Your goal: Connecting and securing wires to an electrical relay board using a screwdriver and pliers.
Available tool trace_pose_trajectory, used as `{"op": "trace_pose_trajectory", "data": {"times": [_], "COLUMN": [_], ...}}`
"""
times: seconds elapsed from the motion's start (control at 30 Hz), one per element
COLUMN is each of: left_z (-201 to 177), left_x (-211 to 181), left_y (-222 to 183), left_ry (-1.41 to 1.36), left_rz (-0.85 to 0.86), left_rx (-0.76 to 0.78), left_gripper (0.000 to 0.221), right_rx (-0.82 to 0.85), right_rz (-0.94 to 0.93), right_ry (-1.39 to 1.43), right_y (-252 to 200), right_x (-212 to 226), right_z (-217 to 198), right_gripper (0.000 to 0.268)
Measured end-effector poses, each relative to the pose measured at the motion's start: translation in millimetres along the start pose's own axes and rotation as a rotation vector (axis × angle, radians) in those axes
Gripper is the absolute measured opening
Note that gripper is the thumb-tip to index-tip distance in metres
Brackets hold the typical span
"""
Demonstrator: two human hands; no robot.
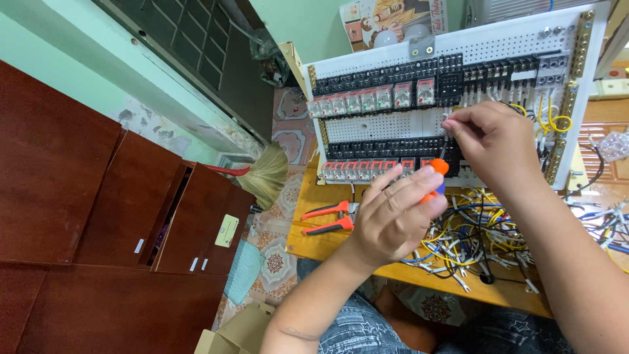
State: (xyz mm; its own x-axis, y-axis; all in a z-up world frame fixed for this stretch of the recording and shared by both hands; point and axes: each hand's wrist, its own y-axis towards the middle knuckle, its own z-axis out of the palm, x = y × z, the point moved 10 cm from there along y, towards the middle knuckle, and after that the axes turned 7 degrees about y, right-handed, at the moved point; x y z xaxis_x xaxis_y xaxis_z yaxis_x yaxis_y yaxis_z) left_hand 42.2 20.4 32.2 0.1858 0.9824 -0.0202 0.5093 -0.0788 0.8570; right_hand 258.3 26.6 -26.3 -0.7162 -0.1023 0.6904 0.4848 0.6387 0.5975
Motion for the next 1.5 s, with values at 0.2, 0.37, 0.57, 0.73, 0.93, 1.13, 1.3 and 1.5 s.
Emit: {"op": "trace_pose_trajectory", "data": {"times": [0.2,0.37,0.57,0.73,0.93,1.13,1.3,1.5], "left_z": [2.1,-2.6,1.2,6.3,-9.4,4.9,1.2,4.4], "left_x": [6.8,-0.2,0.9,1.2,-2.3,-6.0,-6.1,-21.1], "left_y": [3.5,16.2,9.2,21.4,38.3,37.1,28.0,27.2], "left_ry": [0.206,0.242,0.230,0.425,0.329,0.234,0.243,0.265], "left_rz": [-0.068,-0.065,-0.063,-0.077,-0.032,-0.015,0.047,0.151], "left_rx": [0.063,-0.003,0.023,0.123,0.025,0.202,0.125,0.170], "left_gripper": [0.032,0.042,0.032,0.038,0.037,0.034,0.028,0.027], "right_rx": [0.019,0.045,0.020,0.032,0.022,0.014,0.015,-0.056], "right_rz": [-0.074,-0.008,-0.043,-0.023,-0.016,-0.037,-0.007,0.103], "right_ry": [-0.010,-0.013,-0.038,-0.045,-0.053,-0.016,-0.023,0.074], "right_y": [-1.2,-1.1,-2.9,-1.3,-1.8,-2.5,-2.1,-1.7], "right_x": [0.1,-6.0,-8.2,-6.3,-9.9,-8.5,-10.8,-9.4], "right_z": [5.3,2.8,3.3,2.6,3.1,1.5,1.9,-1.2], "right_gripper": [0.007,0.008,0.006,0.007,0.008,0.006,0.008,0.008]}}
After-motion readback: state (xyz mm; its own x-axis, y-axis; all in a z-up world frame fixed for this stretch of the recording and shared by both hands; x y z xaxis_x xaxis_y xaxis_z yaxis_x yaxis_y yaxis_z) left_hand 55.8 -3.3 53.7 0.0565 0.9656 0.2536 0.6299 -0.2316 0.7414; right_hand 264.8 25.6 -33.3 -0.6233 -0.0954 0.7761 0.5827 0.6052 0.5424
